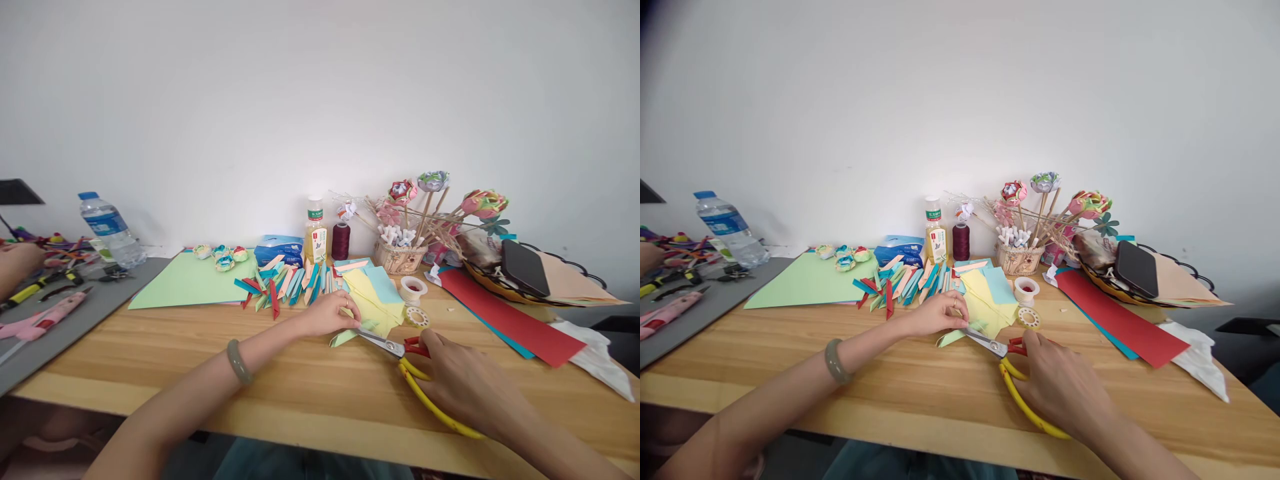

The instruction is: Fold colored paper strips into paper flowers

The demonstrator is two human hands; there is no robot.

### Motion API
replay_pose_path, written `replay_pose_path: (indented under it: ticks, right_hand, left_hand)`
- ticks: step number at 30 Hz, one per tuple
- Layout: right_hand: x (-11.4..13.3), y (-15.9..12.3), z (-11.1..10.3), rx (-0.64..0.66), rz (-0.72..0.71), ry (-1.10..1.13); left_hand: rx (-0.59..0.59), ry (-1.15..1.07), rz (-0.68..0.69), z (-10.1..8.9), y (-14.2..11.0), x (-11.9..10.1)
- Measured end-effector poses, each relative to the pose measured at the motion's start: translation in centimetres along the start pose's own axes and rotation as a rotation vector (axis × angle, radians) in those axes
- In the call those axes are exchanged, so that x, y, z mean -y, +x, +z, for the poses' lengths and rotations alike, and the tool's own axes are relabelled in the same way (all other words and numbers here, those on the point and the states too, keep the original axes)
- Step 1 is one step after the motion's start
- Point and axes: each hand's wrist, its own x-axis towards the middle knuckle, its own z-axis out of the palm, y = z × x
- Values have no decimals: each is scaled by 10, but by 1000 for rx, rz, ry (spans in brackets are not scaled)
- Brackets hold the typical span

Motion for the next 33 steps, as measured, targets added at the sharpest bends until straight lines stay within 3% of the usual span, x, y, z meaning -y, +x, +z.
replay_pose_path:
  ticks: [16, 33]
  right_hand:
    - [2, 9, 7, -19, -22, -21]
    - [14, 17, 6, 72, -18, 30]
  left_hand:
    - [-148, 190, 26, 3, 3, 0]
    - [-102, 167, 7, 8, 3, 2]
